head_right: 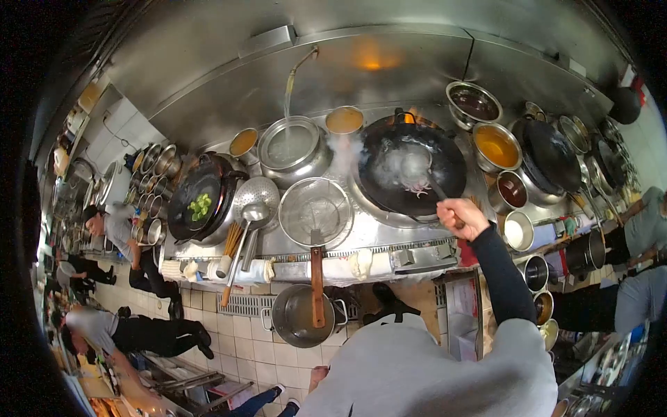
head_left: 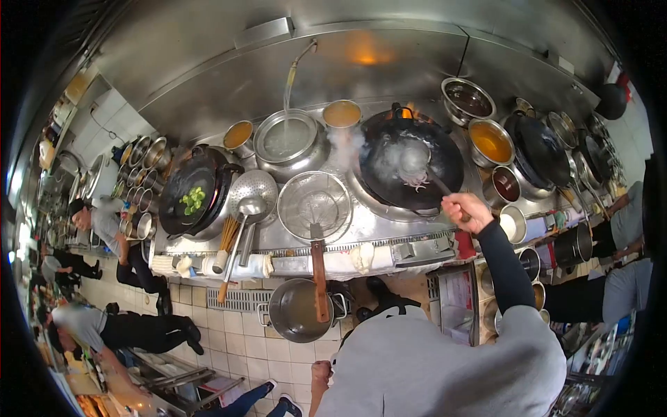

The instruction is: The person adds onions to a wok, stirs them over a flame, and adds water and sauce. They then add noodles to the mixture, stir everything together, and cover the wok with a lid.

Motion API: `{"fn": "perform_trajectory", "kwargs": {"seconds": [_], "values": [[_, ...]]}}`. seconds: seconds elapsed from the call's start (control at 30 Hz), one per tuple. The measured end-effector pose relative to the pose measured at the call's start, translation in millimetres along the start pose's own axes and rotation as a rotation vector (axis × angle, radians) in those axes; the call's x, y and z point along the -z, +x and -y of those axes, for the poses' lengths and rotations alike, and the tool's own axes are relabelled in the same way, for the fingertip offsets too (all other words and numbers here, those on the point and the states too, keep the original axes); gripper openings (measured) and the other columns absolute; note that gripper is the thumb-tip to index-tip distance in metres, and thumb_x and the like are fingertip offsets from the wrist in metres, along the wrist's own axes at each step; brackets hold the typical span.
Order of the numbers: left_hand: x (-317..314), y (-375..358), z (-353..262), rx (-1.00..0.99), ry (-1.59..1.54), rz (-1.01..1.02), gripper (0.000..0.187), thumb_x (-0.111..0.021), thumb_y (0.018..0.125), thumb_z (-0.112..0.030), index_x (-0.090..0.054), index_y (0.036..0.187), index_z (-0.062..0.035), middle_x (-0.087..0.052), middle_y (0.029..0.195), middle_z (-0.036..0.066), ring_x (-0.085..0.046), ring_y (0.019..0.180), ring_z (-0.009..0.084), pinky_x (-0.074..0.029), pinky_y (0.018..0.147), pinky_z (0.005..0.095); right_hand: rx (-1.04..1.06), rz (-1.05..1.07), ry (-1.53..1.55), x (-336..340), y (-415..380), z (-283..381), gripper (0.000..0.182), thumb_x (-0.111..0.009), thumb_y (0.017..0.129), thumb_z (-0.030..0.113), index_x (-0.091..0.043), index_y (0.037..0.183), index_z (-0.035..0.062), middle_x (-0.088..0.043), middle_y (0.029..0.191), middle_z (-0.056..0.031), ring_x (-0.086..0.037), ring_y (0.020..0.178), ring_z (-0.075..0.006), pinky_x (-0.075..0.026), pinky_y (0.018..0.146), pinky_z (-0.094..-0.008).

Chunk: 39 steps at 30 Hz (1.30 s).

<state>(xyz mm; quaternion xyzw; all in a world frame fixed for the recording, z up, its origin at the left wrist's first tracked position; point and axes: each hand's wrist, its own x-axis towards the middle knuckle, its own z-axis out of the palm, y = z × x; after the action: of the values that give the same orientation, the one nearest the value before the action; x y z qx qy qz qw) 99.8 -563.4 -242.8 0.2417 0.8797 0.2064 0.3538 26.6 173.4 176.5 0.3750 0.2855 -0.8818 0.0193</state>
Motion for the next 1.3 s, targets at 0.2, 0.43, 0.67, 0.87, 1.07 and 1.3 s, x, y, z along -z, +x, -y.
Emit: {"fn": "perform_trajectory", "kwargs": {"seconds": [0.2, 0.43, 0.67, 0.87, 1.07, 1.3], "values": [[2.3, 8.2, -16.6, 0.27, -0.885, -0.284, 0.02, -0.044, 0.092, -0.001, -0.063, 0.086, 0.0007, -0.059, 0.067, 0.011, -0.048, 0.046, 0.0178, -0.038, 0.039, 0.03, 1.008, -0.513, -1.572, 17.6, 49.8, -39.3, 0.032, -0.071, 0.085, 0.018, -0.058, 0.093, -0.0101, -0.062, 0.071, -0.0312, -0.064, 0.067, -0.0481, -0.052, 0.061, -0.0493], [9.0, -13.0, -64.0, 0.338, -0.664, -0.311, 0.021, -0.048, 0.093, -0.011, -0.065, 0.085, -0.0025, -0.059, 0.062, 0.012, -0.055, 0.05, 0.0214, -0.043, 0.043, 0.0345, 0.405, 0.163, -0.62, -139.1, 149.8, -30.9, 0.017, -0.062, 0.098, 0.014, -0.054, 0.093, 0.0003, -0.054, 0.067, -0.0062, -0.052, 0.05, -0.0147, -0.037, 0.041, -0.0331], [-21.4, -41.9, -85.3, 0.429, -0.137, -0.426, 0.027, -0.067, 0.087, -0.029, -0.064, 0.098, -0.0049, -0.07, 0.07, 0.014, -0.072, 0.07, 0.0316, -0.055, 0.065, 0.0446, -0.354, 0.492, 0.356, -247.4, 275.2, -11.4, 0.019, -0.057, 0.099, 0.004, -0.044, 0.102, -0.0099, -0.047, 0.073, -0.0036, -0.046, 0.05, -0.0081, -0.043, 0.043, -0.0182], [-96.9, -64.3, -58.0, 0.411, -0.07, -0.18, 0.023, -0.068, 0.087, -0.029, -0.063, 0.098, -0.0086, -0.072, 0.077, 0.015, -0.071, 0.075, 0.0363, -0.057, 0.067, 0.0466, -0.369, 0.513, 0.42, -277.0, 278.2, -20.9, 0.015, -0.055, 0.095, -0.001, -0.042, 0.09, -0.0048, -0.048, 0.08, -0.0089, -0.046, 0.05, -0.0094, -0.045, 0.044, -0.019], [-75.4, -85.4, -86.0, 0.419, -0.137, -0.149, 0.022, -0.067, 0.089, -0.028, -0.062, 0.096, -0.0077, -0.072, 0.076, 0.015, -0.071, 0.073, 0.0348, -0.057, 0.065, 0.0455, -0.408, 0.549, 0.455, -288.3, 271.4, -22.0, 0.017, -0.055, 0.095, 0.0, -0.04, 0.088, -0.0021, -0.046, 0.077, -0.0063, -0.045, 0.049, -0.0094, -0.044, 0.044, -0.0197], [-47.5, -108.8, -104.4, 0.426, -0.098, -0.157, 0.021, -0.065, 0.092, -0.028, -0.061, 0.094, -0.0067, -0.071, 0.075, 0.016, -0.071, 0.07, 0.033, -0.056, 0.061, 0.0441, -0.378, 0.561, 0.434, -304.7, 248.0, -3.1, 0.029, -0.056, 0.097, 0.0, -0.039, 0.112, -0.0175, -0.046, 0.075, -0.0046, -0.047, 0.048, -0.0093, -0.043, 0.043, -0.0194]]}}
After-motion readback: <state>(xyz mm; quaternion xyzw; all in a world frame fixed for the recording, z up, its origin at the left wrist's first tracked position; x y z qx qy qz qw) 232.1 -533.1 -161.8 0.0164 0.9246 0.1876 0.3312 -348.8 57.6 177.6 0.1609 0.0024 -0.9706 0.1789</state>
